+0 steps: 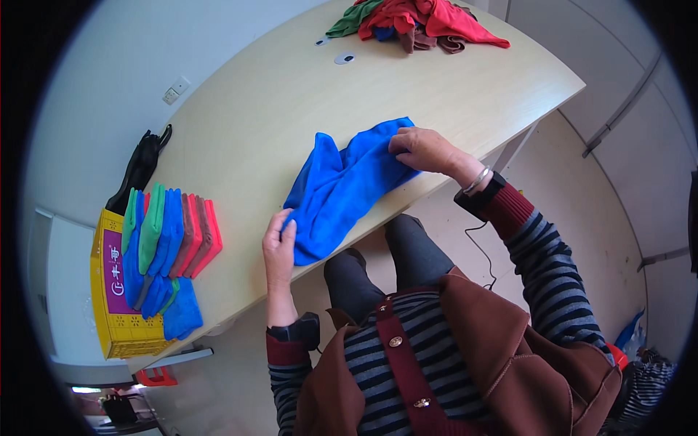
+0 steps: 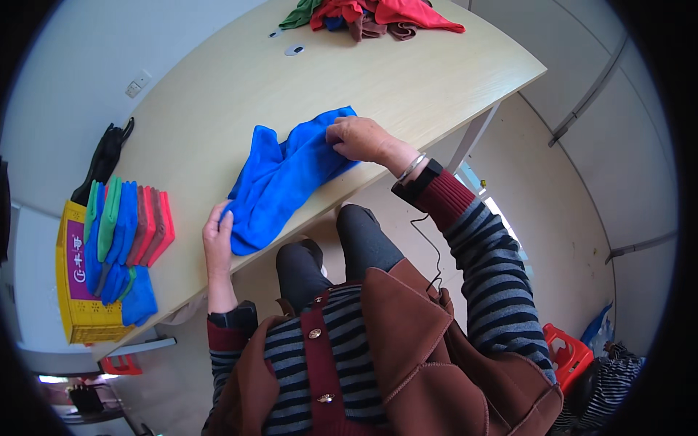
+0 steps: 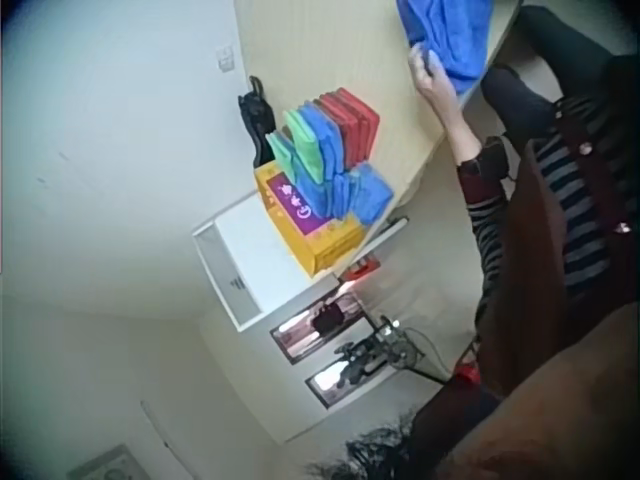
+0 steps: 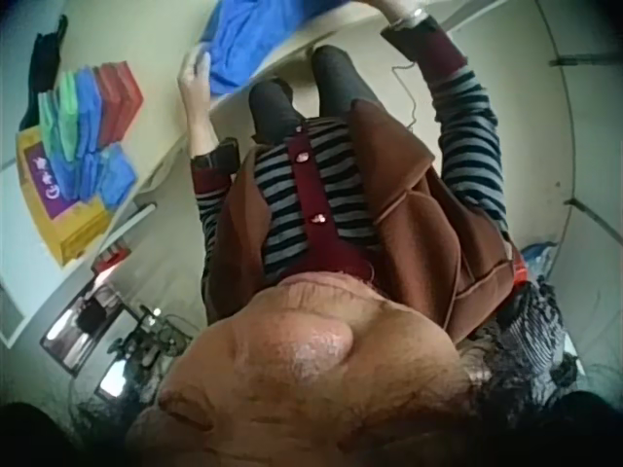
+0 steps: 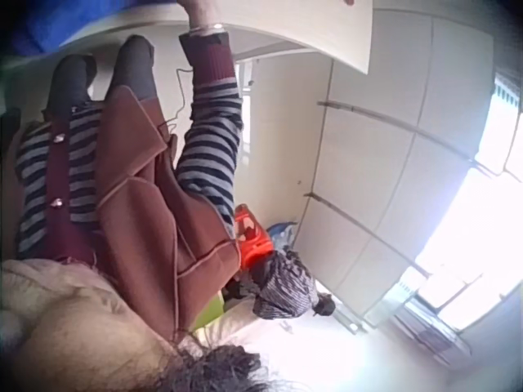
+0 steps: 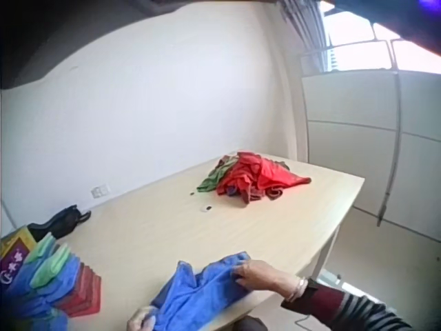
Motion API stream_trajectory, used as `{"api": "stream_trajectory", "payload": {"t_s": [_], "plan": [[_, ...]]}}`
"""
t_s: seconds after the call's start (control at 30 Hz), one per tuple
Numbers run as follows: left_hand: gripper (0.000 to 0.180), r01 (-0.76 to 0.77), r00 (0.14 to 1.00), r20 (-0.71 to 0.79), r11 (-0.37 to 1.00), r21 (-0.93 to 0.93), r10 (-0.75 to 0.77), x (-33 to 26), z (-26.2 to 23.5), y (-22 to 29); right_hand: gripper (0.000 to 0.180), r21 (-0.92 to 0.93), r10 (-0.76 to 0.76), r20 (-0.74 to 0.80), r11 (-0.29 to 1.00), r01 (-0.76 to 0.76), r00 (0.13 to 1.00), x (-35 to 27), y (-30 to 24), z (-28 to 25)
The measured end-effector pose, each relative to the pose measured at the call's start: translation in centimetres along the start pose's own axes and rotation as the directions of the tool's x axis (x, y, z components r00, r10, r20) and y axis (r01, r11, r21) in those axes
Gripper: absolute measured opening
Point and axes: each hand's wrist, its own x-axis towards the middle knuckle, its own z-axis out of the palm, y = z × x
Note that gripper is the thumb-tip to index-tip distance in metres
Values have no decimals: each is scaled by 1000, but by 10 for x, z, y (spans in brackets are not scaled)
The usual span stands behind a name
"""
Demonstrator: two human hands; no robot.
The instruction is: The recorder folds several colorful microfiber cloths on a desk in a workshop setting.
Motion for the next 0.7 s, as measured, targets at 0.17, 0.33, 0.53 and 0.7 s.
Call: {"api": "stream_trajectory", "payload": {"t_s": [0.17, 0.33, 0.53, 0.7], "plan": [[12, -199, 967, 194, 965, 169, 165, -20, 15, 24, 38, -100, -231, -200, 972, 215, 952, 21, -44, -5], [12, -246, 949, 261, 934, 260, 178, -30, 24, 37, 34, -196, -491, -134, 865, 463, 861, 57, -83, 23], [13, -196, 965, 218, 958, 210, 149, -39, 4, 22, 22, -120, -395, 212, 897, 425, 894, 57, -97, -2], [20, 216, 976, -130, 878, 426, -177, 4, -8, -2, 17, 56, -417, -19, 907, 418, 908, 1, -78, -29]]}}
